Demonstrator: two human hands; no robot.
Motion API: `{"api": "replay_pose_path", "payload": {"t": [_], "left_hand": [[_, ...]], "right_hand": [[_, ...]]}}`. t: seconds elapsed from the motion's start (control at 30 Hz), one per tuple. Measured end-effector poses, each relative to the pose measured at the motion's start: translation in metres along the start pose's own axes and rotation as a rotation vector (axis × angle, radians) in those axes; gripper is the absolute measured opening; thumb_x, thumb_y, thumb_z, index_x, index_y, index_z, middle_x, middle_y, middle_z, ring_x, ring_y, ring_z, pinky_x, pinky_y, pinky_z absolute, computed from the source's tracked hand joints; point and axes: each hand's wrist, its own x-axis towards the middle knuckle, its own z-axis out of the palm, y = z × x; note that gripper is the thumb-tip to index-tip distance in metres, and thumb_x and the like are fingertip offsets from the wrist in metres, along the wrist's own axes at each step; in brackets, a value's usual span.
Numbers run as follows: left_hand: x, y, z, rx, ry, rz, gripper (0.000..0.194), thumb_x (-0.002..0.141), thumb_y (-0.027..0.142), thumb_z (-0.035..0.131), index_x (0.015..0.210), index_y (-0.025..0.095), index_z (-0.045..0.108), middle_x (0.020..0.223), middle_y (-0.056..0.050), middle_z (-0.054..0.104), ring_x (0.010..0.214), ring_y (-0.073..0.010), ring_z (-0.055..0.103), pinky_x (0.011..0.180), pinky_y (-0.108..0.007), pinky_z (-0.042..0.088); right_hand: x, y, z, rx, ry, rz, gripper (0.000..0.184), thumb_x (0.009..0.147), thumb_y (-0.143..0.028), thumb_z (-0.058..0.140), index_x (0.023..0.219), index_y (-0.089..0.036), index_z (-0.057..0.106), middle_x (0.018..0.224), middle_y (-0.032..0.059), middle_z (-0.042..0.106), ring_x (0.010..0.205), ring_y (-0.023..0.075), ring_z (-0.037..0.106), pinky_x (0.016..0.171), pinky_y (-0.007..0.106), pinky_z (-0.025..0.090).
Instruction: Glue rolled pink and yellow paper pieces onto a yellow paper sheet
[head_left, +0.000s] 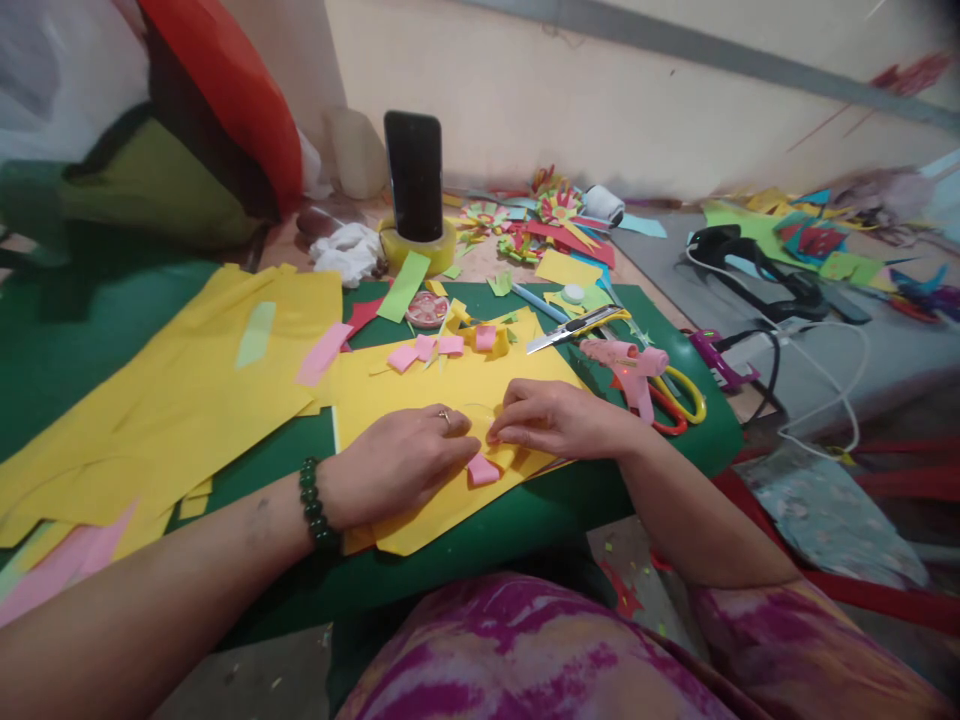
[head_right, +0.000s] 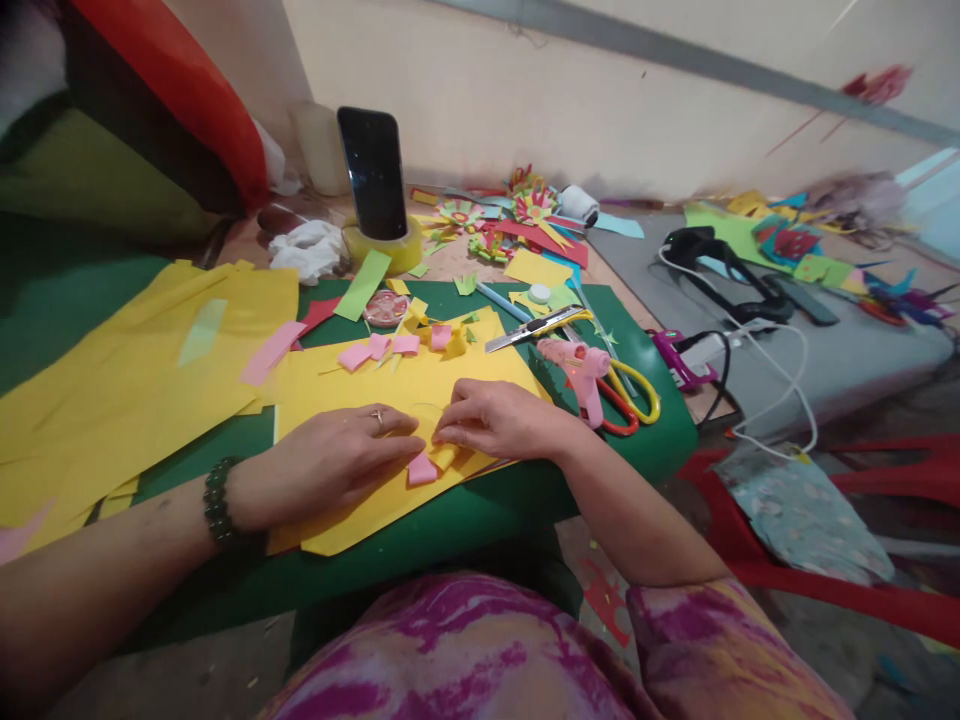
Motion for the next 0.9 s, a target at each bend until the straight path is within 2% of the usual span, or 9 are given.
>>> {"api": "replay_pose_path", "payload": {"t": [0.1,0.2,0.3,0.63,0.9], "left_hand": [[0.000,0.000,-0.001,-0.014,0.003,-0.002,0.026,0.095,0.022,0.041,0.096,0.021,0.067,0.097,-0.008,0.066,0.088,-0.0182,0.061,0.076,-0.028,0.050],[0.000,0.001,-0.001,-0.020,-0.002,-0.004,0.026,0.095,0.021,0.041,0.094,0.021,0.067,0.097,-0.008,0.066,0.088,-0.0181,0.062,0.076,-0.028,0.051],[0.001,0.001,-0.001,-0.023,-0.003,-0.006,0.025,0.094,0.020,0.042,0.093,0.021,0.067,0.096,-0.007,0.066,0.087,-0.0179,0.062,0.076,-0.028,0.050],[0.001,0.001,-0.001,0.005,-0.012,-0.005,0.026,0.094,0.020,0.041,0.094,0.021,0.067,0.095,-0.007,0.067,0.086,-0.0185,0.062,0.073,-0.028,0.050],[0.001,0.000,-0.001,0.005,-0.010,0.007,0.026,0.095,0.021,0.041,0.095,0.021,0.066,0.095,-0.007,0.067,0.086,-0.0175,0.062,0.073,-0.027,0.050]], "right_hand": [[-0.002,-0.002,-0.002,-0.030,0.022,-0.017,0.024,0.093,-0.030,0.052,0.100,-0.022,0.074,0.094,0.0067,0.060,0.086,0.0170,0.060,0.078,0.030,0.048],[-0.006,-0.006,-0.003,-0.054,0.101,-0.051,0.024,0.092,-0.028,0.053,0.100,-0.022,0.074,0.102,0.0090,0.060,0.095,0.0197,0.057,0.084,0.035,0.047],[-0.010,-0.009,-0.002,-0.109,0.155,-0.082,0.024,0.091,-0.026,0.052,0.101,-0.022,0.073,0.103,0.0098,0.060,0.096,0.0208,0.055,0.084,0.036,0.047],[-0.007,-0.010,0.006,-0.375,0.098,-0.122,0.028,0.086,-0.015,0.050,0.102,-0.022,0.073,0.094,0.0100,0.060,0.083,0.0201,0.048,0.071,0.032,0.043],[-0.006,-0.010,0.008,-0.371,0.099,-0.103,0.023,0.087,-0.015,0.053,0.097,-0.022,0.073,0.092,0.0088,0.060,0.081,0.0191,0.048,0.069,0.030,0.041]]}}
